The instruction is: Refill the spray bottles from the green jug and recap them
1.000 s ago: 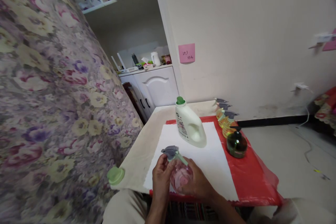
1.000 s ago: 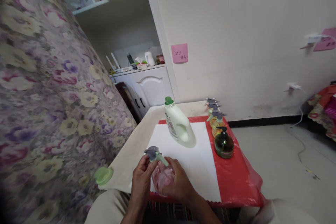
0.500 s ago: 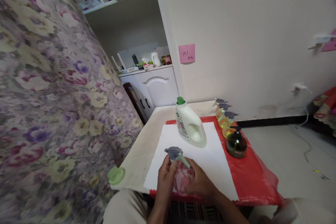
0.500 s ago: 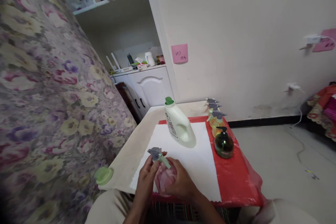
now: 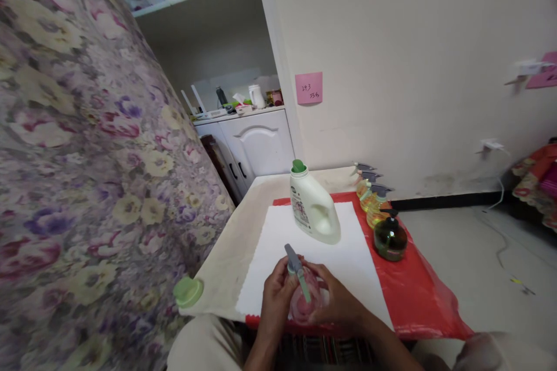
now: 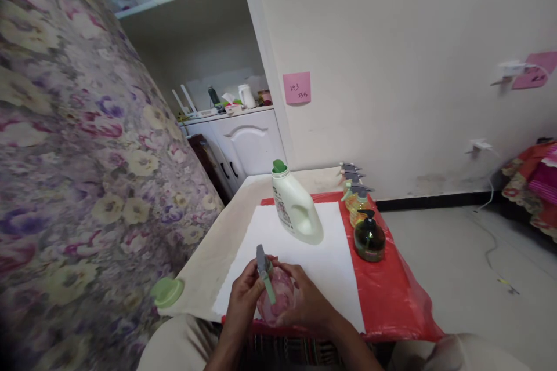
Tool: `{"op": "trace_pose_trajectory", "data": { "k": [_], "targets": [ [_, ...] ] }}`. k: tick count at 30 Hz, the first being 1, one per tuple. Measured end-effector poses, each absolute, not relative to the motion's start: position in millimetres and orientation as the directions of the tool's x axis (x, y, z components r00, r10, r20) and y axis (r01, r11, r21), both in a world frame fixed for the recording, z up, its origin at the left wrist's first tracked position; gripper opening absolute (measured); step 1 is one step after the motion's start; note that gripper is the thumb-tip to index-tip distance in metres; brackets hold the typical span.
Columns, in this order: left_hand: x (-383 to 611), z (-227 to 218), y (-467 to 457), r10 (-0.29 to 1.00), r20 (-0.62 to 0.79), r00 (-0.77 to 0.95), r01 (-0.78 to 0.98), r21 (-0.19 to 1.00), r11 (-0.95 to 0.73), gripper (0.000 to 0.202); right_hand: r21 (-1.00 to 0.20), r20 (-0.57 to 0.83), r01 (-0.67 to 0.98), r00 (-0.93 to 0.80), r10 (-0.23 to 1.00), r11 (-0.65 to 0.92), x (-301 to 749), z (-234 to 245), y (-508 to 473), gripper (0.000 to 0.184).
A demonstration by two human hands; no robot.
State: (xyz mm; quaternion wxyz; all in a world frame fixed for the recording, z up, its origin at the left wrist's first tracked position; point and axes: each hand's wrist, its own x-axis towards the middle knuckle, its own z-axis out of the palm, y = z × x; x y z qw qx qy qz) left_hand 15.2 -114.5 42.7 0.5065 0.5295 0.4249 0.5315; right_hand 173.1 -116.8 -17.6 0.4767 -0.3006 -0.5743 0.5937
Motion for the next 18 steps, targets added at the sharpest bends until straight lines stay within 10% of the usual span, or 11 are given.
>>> {"op": "trace_pose_trajectory", "data": {
  "k": [11, 18],
  "targets": [
    [19, 44, -122, 0.925, 0.001, 0.379, -0.111, 0.993, 0.045, 0.042, -0.968, 0.172, -0.249, -0.567, 0.806, 0.031, 193, 10, -127, 0.109],
    [27, 39, -113, 0.933, 0.050, 0.355, -0.041, 0.998, -0.038, 0.044, -0.972, 0.187, -0.205, -0.380, 0.906, 0.115, 189, -3, -133, 0.094]
  ]
}}
